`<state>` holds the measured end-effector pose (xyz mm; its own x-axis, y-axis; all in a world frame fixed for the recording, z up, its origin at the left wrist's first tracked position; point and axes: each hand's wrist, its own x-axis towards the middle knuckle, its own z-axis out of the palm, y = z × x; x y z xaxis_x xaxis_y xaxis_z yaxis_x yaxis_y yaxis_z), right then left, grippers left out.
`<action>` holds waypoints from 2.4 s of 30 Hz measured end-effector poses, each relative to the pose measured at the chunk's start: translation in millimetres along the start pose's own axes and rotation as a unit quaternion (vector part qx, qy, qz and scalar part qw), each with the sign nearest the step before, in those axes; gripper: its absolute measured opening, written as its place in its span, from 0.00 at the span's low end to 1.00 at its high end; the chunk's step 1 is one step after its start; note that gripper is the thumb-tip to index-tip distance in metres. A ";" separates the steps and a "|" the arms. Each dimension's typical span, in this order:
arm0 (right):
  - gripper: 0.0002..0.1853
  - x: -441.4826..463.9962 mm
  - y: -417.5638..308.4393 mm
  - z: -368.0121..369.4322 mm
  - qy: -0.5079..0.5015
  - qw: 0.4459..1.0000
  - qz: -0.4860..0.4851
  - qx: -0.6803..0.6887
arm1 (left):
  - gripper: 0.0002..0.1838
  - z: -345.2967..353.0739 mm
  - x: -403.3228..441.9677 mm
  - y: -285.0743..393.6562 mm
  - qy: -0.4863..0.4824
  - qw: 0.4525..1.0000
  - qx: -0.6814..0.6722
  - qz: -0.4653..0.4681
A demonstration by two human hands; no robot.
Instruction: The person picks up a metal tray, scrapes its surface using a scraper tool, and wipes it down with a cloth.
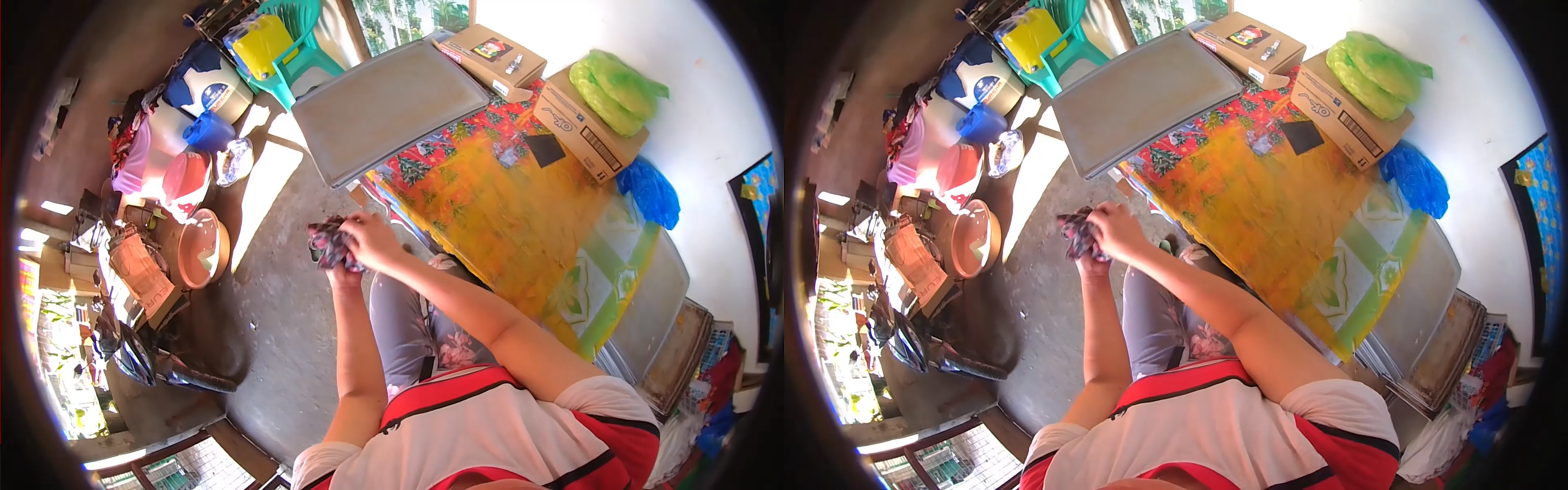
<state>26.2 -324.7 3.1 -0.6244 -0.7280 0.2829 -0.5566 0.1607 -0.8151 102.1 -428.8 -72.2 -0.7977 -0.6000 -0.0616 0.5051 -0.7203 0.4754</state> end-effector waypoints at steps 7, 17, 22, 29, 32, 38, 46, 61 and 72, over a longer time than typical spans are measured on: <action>0.14 15.3 -18.3 -48.8 0.171 0.985 0.000 0.020 | 0.19 -14.9 -17.7 40.7 0.270 0.952 0.143 0.013; 0.20 43.2 -68.1 -84.1 -0.056 0.993 0.050 -0.087 | 0.54 14.0 -36.8 50.6 0.292 0.726 0.602 0.155; 0.20 58.4 -82.3 -84.8 -0.042 0.996 -0.034 0.067 | 0.38 44.5 -42.2 42.7 0.050 0.846 0.522 0.095; 0.15 59.9 -109.4 -101.8 0.164 0.974 -0.101 0.116 | 0.12 38.2 -22.7 44.4 0.048 0.798 0.598 0.062; 0.14 66.1 -87.0 -95.9 0.142 0.969 -0.147 -0.137 | 0.24 31.2 -17.0 47.2 0.065 0.794 0.596 0.104; 0.13 66.5 -91.0 -91.5 -0.036 0.996 -0.038 -0.078 | 0.42 26.4 -28.9 55.2 0.003 0.760 0.648 0.058; 0.16 57.7 -98.3 -81.0 0.007 0.987 -0.073 -0.140 | 0.22 15.9 -18.1 40.8 -0.011 0.816 0.566 0.121; 0.27 87.0 28.4 -100.6 0.122 0.989 0.081 0.024 | 0.37 53.4 15.6 69.2 0.099 0.924 0.365 -0.063; 0.39 182.0 135.2 -69.1 0.142 0.894 0.145 -0.398 | 0.50 49.0 97.5 29.1 0.111 0.935 0.324 -0.092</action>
<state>-200.6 -389.4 -20.7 -0.8573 -0.3984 0.3261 -0.4914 0.8220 -0.2878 22.9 -491.3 -21.3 -0.7266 -0.5960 -0.3418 0.0022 -0.4995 0.8663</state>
